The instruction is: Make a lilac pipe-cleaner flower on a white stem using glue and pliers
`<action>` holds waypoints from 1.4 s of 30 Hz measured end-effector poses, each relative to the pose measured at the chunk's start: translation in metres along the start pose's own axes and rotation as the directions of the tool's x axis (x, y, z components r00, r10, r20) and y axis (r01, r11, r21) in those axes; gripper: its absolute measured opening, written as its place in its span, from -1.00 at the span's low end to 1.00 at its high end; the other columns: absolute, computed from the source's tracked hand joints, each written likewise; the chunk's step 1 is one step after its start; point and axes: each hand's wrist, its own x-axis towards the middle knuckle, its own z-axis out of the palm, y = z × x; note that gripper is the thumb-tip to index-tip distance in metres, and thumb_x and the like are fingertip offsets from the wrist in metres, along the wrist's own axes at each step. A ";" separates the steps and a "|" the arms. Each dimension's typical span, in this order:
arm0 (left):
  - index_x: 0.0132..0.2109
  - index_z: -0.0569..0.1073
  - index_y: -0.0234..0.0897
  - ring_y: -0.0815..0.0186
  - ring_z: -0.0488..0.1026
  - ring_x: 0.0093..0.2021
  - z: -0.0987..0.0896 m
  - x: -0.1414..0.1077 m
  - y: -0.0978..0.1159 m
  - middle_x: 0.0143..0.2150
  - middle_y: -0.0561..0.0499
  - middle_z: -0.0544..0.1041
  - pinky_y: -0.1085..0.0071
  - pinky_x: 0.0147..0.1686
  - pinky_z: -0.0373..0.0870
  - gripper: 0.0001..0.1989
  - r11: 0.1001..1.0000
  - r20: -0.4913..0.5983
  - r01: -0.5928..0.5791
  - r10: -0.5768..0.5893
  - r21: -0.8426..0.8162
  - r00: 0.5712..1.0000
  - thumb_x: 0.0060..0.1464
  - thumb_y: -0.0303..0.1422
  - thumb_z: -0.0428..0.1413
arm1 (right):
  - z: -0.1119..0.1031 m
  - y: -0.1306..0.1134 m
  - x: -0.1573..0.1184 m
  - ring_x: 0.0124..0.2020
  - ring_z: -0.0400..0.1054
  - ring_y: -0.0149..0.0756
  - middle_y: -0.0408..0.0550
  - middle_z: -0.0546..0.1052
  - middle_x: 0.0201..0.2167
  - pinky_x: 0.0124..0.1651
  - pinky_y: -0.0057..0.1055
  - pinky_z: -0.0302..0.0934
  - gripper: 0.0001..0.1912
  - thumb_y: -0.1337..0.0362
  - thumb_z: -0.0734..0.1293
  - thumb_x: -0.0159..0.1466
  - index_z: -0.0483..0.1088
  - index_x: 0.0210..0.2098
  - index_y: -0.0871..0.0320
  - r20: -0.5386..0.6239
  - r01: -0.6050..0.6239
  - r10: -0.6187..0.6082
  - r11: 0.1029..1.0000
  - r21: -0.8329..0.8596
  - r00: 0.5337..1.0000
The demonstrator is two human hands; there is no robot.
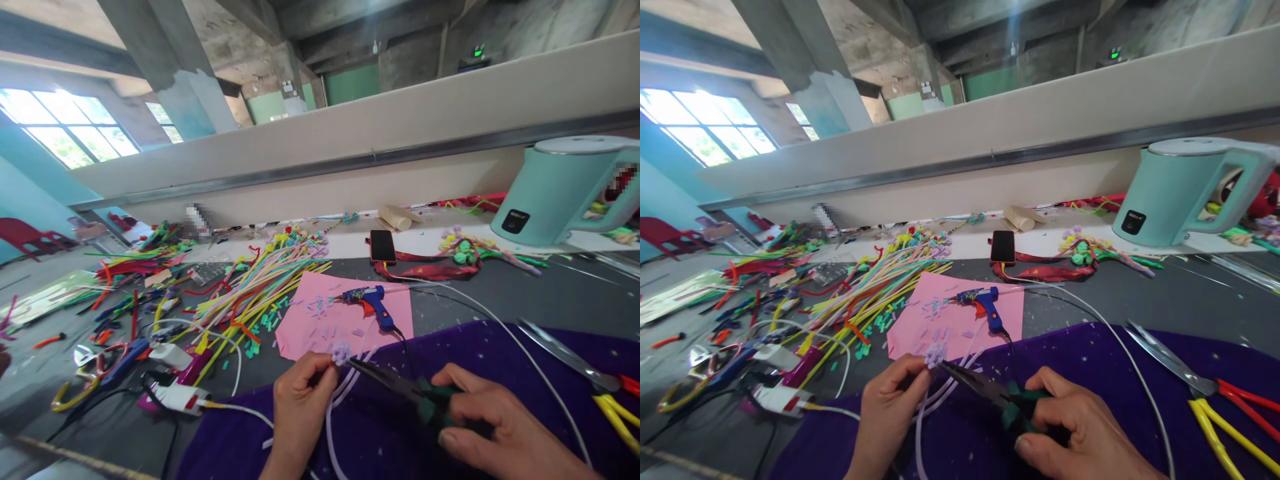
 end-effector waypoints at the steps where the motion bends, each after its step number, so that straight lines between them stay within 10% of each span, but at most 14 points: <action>1: -0.50 0.46 -0.26 0.40 0.32 -0.56 0.000 0.000 0.000 -0.59 0.13 0.41 0.54 -0.52 0.21 -0.88 1.000 -0.004 -0.015 0.015 0.010 1.000 -0.07 -0.40 0.06 | 0.000 0.000 0.000 -0.24 0.31 -0.31 -0.12 0.35 -0.25 -0.22 -0.49 0.17 -0.76 0.19 0.26 0.14 0.33 -0.59 0.17 0.004 0.001 -0.002 1.000 0.008 1.000; 21: -0.45 0.47 -0.23 0.42 0.39 -0.52 0.002 -0.003 -0.004 -0.54 0.13 0.46 0.53 -0.46 0.23 -0.88 0.984 0.020 -0.124 0.122 0.131 0.992 -0.02 -0.41 0.05 | -0.004 -0.003 0.002 -0.35 0.31 -0.41 -0.17 0.37 -0.37 -0.33 -0.52 0.11 -0.74 0.25 0.24 0.17 0.28 -0.62 0.19 0.008 0.008 -0.008 1.000 0.000 1.000; 26: -0.50 0.44 -0.26 0.43 0.33 -0.61 0.003 -0.002 -0.002 -0.62 0.12 0.41 0.54 -0.57 0.20 -0.90 0.989 0.046 0.125 -0.122 -0.075 0.992 -0.08 -0.36 0.10 | -0.005 0.000 0.001 -0.32 0.32 -0.38 -0.15 0.35 -0.25 -0.30 -0.52 0.15 -0.72 0.17 0.26 0.15 0.31 -0.61 0.18 0.005 -0.011 0.012 0.999 -0.035 1.000; 31: -0.48 0.35 -0.29 0.50 0.21 -0.78 0.004 0.000 0.001 -0.74 0.14 0.38 0.59 -0.75 0.10 -0.81 0.732 0.310 0.485 -0.376 -0.478 0.873 -0.12 -0.26 0.14 | -0.004 0.002 -0.002 -0.12 0.29 -0.20 -0.09 0.37 -0.20 -0.21 -0.50 0.20 -0.71 0.10 0.23 0.16 0.39 -0.57 0.14 0.026 0.005 -0.002 0.995 -0.096 1.000; 42: -0.52 0.32 -0.27 0.49 0.22 -0.77 0.010 -0.006 0.007 -0.80 0.18 0.31 0.60 -0.70 0.13 -0.81 0.880 0.184 0.366 -0.322 -0.302 0.928 -0.06 -0.27 0.09 | 0.004 0.000 0.000 -0.08 0.30 -0.16 -0.08 0.42 -0.25 -0.24 -0.51 0.24 -0.78 0.17 0.27 0.13 0.43 -0.56 0.11 -0.054 0.017 -0.025 0.991 -0.133 0.998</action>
